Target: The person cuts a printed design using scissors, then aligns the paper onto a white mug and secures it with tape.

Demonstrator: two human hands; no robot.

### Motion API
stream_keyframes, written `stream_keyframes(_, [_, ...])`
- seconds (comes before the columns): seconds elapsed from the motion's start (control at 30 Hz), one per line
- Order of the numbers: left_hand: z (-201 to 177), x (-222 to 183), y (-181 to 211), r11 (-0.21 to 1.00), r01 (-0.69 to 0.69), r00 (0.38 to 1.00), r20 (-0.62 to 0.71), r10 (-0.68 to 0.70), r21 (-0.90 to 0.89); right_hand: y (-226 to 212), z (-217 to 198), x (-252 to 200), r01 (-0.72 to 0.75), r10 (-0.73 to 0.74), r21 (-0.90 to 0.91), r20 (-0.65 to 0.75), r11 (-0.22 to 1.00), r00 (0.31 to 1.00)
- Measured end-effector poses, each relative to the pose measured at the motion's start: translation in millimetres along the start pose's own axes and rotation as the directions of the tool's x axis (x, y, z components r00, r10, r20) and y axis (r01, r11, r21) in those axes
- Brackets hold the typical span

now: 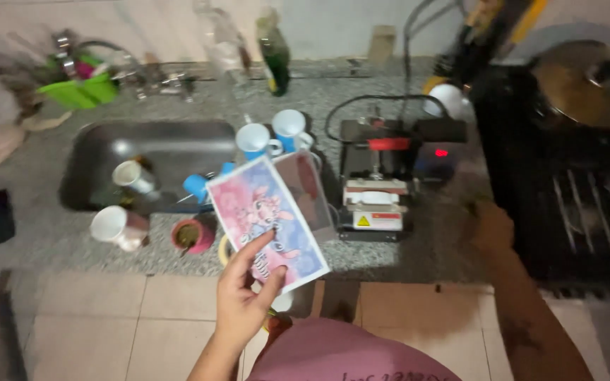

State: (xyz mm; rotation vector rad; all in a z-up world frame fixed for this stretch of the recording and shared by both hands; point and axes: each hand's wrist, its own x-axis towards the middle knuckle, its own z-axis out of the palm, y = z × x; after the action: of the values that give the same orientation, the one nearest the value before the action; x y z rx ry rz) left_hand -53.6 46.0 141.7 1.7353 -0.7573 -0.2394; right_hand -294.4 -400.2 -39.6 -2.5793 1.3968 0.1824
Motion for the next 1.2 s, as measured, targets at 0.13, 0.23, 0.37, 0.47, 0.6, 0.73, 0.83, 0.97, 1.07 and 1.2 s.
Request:
stream_keyframes(0.13, [-5, -7, 18, 0.998, -0.063, 0.997, -0.040, 0.064, 0.031, 34, 27, 23, -0.032, 0.024, 0.108, 0.075, 0.994, 0.997])
stream_keyframes(0.23, [-6, -10, 25, 0.998, -0.061, 0.996, -0.068, 0.061, 0.004, 57, 44, 35, 0.167, -0.170, -0.035, -0.096, 0.985, 0.981])
stream_keyframes(0.37, [-6, -12, 37, 0.996, -0.080, 0.993, -0.095, 0.076, -0.037, 36, 10, 19, -0.114, 0.121, -0.065, 0.116, 0.991, 0.986])
stream_keyframes(0.47, [-8, -14, 42, 0.994, -0.090, 0.990, -0.112, 0.082, -0.069, 58, 30, 30, -0.103, 0.131, -0.193, 0.136, 0.976, 0.982])
stream_keyframes(0.6, [-16, -13, 46, 0.992, -0.123, 0.979, -0.163, 0.122, 0.001, 55, 12, 18, -0.203, 0.255, -0.211, 0.260, 0.956, 0.931])
stream_keyframes(0.73, [-28, -9, 49, 0.994, -0.107, 0.965, -0.243, 0.098, -0.023, 93, 17, -7, -0.149, 0.153, 0.087, -0.037, 0.985, 0.988])
stream_keyframes(0.83, [-39, -5, 51, 0.994, -0.094, 0.959, -0.273, 0.077, -0.050, 1, -62, -85, 0.001, 0.319, 0.763, -0.272, 0.646, 0.908])
stream_keyframes(0.97, [-57, 6, 58, 0.994, -0.111, 0.957, -0.272, 0.104, -0.011, -85, -117, -134, 0.287, 0.158, 0.907, -0.346, 0.307, 0.925])
stream_keyframes(1.07, [-77, 14, 67, 0.989, -0.147, 0.955, -0.257, 0.147, 0.019, -160, -129, -167, 0.455, -0.317, 0.857, -0.373, 0.242, 0.872])
stream_keyframes(1.2, [-112, 23, 72, 0.981, -0.194, 0.943, -0.270, 0.195, 0.031, -276, -161, -182, 0.607, -0.922, 0.794, -0.263, -0.040, 0.284])
